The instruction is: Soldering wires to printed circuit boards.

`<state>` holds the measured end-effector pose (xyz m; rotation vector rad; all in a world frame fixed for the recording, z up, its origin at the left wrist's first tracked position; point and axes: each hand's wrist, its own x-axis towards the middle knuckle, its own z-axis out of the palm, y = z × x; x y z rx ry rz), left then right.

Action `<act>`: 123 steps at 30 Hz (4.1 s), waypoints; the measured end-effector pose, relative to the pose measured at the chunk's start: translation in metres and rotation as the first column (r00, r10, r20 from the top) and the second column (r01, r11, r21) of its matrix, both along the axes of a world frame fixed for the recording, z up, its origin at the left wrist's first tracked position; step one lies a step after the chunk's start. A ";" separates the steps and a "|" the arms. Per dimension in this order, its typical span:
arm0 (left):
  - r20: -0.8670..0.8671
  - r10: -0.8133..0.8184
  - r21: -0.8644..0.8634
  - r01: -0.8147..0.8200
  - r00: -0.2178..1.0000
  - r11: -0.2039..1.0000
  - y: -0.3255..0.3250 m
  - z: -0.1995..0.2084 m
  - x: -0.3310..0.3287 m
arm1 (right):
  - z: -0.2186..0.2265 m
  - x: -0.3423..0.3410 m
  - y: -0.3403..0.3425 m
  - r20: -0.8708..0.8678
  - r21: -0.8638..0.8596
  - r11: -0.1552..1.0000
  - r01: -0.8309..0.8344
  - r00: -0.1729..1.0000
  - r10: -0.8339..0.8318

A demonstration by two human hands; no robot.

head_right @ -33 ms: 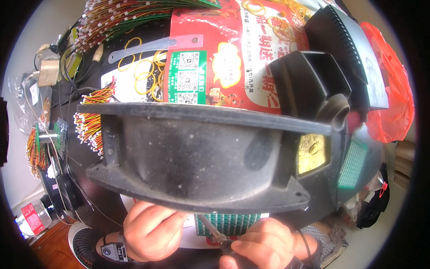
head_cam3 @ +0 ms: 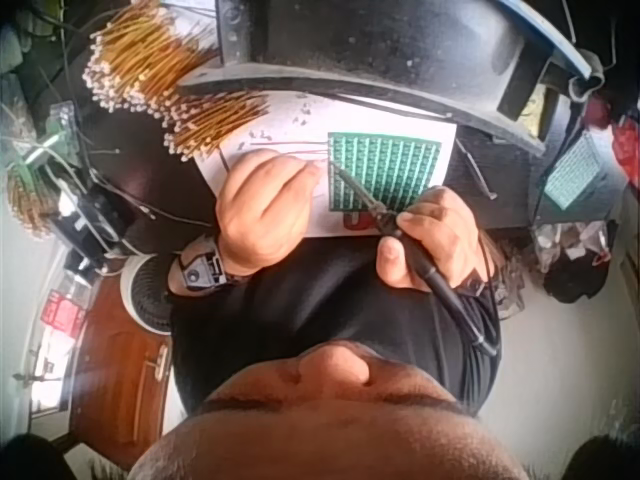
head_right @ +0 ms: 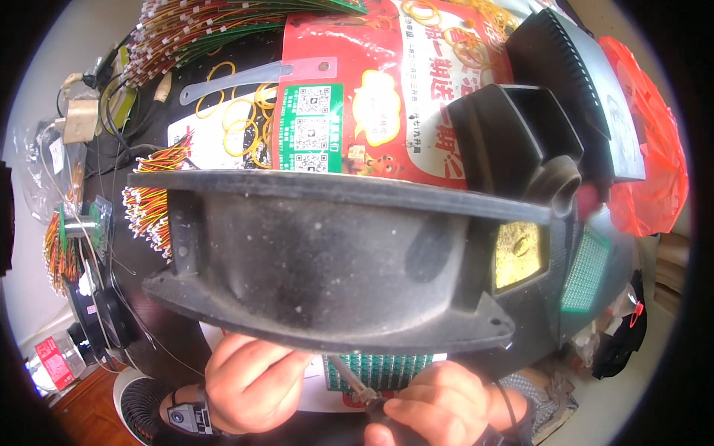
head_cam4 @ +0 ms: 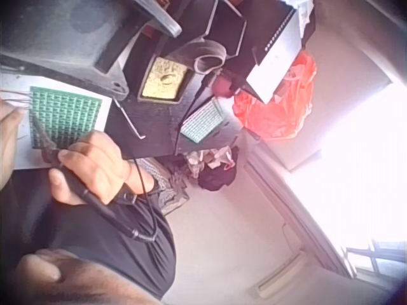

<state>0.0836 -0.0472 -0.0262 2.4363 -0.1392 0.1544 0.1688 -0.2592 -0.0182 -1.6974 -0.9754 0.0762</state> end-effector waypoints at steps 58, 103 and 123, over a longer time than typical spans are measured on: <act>0.069 0.380 0.252 -0.385 0.922 0.888 0.051 0.016 -0.001 | 0.001 -0.010 -0.011 0.079 0.158 0.979 0.127 0.987 -0.141; 0.030 -0.258 -0.003 0.258 0.966 0.966 -0.009 0.004 -0.004 | -0.022 -0.019 0.000 0.034 0.353 0.836 0.419 0.888 -0.459; -0.126 0.188 -0.401 -0.223 0.974 0.889 -0.001 0.015 -0.006 | -0.006 -0.010 -0.005 0.057 0.180 0.959 0.219 0.971 -0.233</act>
